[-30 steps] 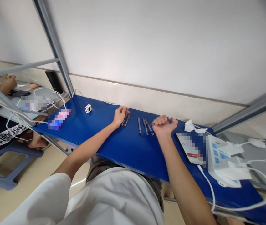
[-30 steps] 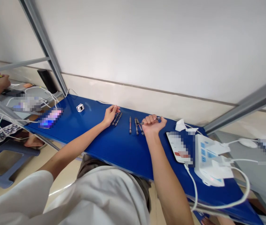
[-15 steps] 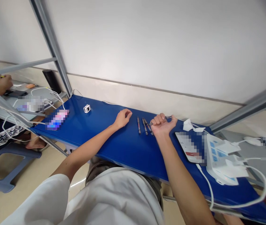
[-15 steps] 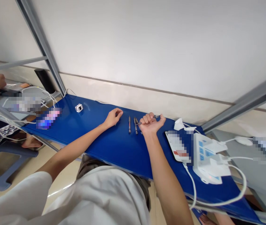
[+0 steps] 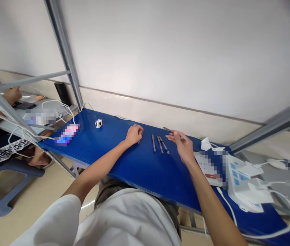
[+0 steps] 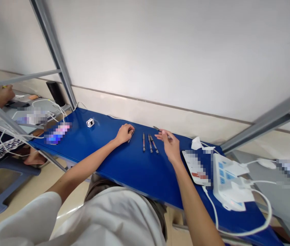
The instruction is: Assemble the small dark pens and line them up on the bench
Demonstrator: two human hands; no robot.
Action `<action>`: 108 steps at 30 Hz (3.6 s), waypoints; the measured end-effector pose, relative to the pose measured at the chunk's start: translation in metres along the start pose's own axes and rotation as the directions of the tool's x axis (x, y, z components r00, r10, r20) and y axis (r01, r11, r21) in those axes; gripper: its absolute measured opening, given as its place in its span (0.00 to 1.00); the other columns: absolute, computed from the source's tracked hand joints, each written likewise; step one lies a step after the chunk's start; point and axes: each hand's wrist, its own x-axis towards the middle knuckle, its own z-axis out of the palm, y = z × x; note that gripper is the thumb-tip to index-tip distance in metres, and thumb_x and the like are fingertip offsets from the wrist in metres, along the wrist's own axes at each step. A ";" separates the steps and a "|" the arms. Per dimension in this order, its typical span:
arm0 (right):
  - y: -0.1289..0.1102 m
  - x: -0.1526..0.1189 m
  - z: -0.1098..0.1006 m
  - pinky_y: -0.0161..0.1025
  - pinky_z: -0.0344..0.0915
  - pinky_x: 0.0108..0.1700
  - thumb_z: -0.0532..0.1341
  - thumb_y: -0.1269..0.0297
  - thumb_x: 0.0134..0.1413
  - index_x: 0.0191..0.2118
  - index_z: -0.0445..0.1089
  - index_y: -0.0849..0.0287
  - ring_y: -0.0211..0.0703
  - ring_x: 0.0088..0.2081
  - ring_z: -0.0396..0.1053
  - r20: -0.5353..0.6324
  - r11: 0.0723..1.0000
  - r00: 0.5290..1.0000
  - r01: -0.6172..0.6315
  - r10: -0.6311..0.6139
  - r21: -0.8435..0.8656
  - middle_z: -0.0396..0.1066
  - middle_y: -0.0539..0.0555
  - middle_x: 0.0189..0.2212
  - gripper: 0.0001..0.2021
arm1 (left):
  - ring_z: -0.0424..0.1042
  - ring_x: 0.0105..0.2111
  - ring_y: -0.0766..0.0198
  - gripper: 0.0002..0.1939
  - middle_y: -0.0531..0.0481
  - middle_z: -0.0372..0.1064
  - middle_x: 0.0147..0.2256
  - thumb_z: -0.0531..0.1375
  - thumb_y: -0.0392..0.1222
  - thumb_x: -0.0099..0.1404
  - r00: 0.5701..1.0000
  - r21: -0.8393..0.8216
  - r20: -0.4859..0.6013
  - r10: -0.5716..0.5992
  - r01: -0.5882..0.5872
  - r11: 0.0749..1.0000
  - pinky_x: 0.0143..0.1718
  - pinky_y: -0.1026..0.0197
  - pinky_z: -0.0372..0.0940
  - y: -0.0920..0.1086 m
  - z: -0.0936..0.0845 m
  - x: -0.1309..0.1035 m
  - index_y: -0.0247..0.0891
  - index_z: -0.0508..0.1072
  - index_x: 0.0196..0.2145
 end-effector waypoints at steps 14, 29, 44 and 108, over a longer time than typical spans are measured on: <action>0.035 -0.036 -0.021 0.62 0.71 0.64 0.55 0.34 0.75 0.60 0.81 0.51 0.65 0.57 0.76 0.324 0.711 0.943 0.279 -0.076 -0.645 0.76 0.65 0.55 0.30 | 0.77 0.54 0.46 0.17 0.37 0.71 0.60 0.61 0.36 0.75 0.999 0.183 0.039 -0.033 0.025 0.983 0.58 0.47 0.68 0.006 -0.009 -0.007 0.43 0.76 0.59; 0.027 -0.055 -0.051 0.64 0.68 0.66 0.55 0.44 0.77 0.64 0.76 0.55 0.67 0.61 0.74 0.326 0.503 0.927 0.375 -0.185 -0.779 0.78 0.68 0.59 0.26 | 0.81 0.45 0.54 0.13 0.39 0.80 0.53 0.62 0.37 0.75 0.984 -0.405 -0.151 -0.095 0.026 0.914 0.56 0.49 0.74 0.008 -0.010 0.002 0.39 0.80 0.55; -0.001 -0.121 -0.105 0.65 0.62 0.59 0.56 0.43 0.74 0.62 0.77 0.62 0.77 0.56 0.74 0.120 0.054 0.951 0.141 -0.286 -0.989 0.79 0.72 0.48 0.29 | 0.82 0.54 0.52 0.12 0.39 0.80 0.45 0.67 0.36 0.75 0.979 -0.986 0.143 -0.142 0.154 0.069 0.64 0.40 0.76 0.032 -0.023 0.000 0.34 0.80 0.55; -0.011 -0.028 0.071 0.54 0.77 0.53 0.61 0.46 0.76 0.50 0.76 0.53 0.59 0.45 0.83 0.486 0.851 0.869 0.326 -0.098 -0.412 0.85 0.60 0.47 0.16 | 0.55 0.20 0.74 0.32 0.55 0.71 0.29 0.79 0.61 0.59 0.968 -0.952 0.250 -0.007 0.248 0.180 0.21 0.65 0.50 0.065 -0.014 -0.036 0.40 0.77 0.51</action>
